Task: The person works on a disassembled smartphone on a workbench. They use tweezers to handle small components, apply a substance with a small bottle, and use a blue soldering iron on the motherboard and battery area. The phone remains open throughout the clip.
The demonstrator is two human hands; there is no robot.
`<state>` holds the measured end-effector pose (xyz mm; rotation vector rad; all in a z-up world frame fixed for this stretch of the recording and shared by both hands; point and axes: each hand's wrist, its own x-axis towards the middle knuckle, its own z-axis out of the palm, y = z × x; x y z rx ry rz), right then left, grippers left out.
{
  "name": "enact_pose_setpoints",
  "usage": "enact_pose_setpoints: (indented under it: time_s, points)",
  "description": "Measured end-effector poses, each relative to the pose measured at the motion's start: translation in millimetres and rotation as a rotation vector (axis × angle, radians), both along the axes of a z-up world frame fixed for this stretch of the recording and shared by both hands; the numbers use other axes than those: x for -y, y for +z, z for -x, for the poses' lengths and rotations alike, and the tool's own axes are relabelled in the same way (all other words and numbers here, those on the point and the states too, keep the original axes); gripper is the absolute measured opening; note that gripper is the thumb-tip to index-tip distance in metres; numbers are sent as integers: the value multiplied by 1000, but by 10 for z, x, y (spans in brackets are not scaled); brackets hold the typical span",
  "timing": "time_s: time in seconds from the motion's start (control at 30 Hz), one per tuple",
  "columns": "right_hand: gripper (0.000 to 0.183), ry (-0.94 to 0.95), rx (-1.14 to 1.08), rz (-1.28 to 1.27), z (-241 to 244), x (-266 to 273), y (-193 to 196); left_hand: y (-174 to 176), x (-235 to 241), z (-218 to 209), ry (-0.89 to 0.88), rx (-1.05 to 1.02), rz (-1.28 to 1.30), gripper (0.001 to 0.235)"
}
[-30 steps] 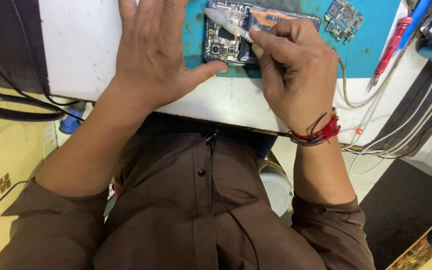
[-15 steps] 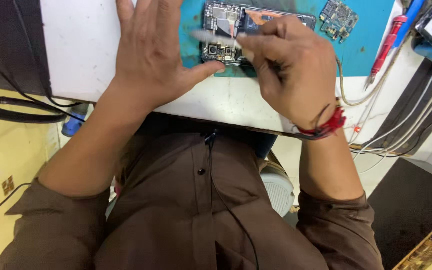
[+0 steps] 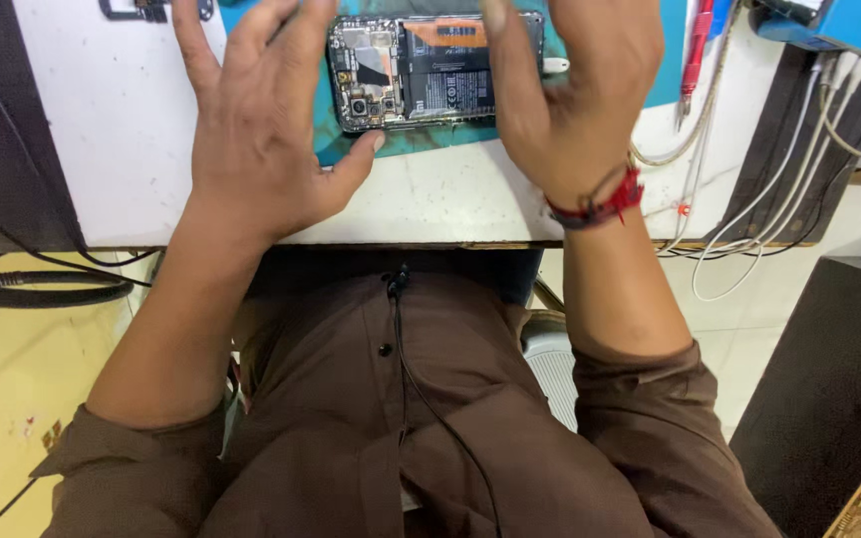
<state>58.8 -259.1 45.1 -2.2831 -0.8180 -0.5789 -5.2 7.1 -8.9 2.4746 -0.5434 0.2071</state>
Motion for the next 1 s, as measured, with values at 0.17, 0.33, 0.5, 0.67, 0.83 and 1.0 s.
enact_pose_setpoints:
  time_s: [0.17,0.33,0.5,0.67,0.83,1.0]
  points:
    - [16,-172,1,-81,52,422,-62,62,11,-17,3,46,-10,83]
    - [15,-335,-171,-222,210,796,-102,45,9,-3,19,92,-1,83]
    - [19,-308,-30,103,505,874,-310,4,15,16,31,118,-4,90]
    - [26,-713,18,219,190,1530,-459,-37,-5,32,24,121,-13,93]
    - [41,-800,32,393,-220,2080,-739,-5,6,-12,21,108,4,96]
    - [33,-798,-46,391,-259,2403,-744,25,-1,15,-14,109,47,88]
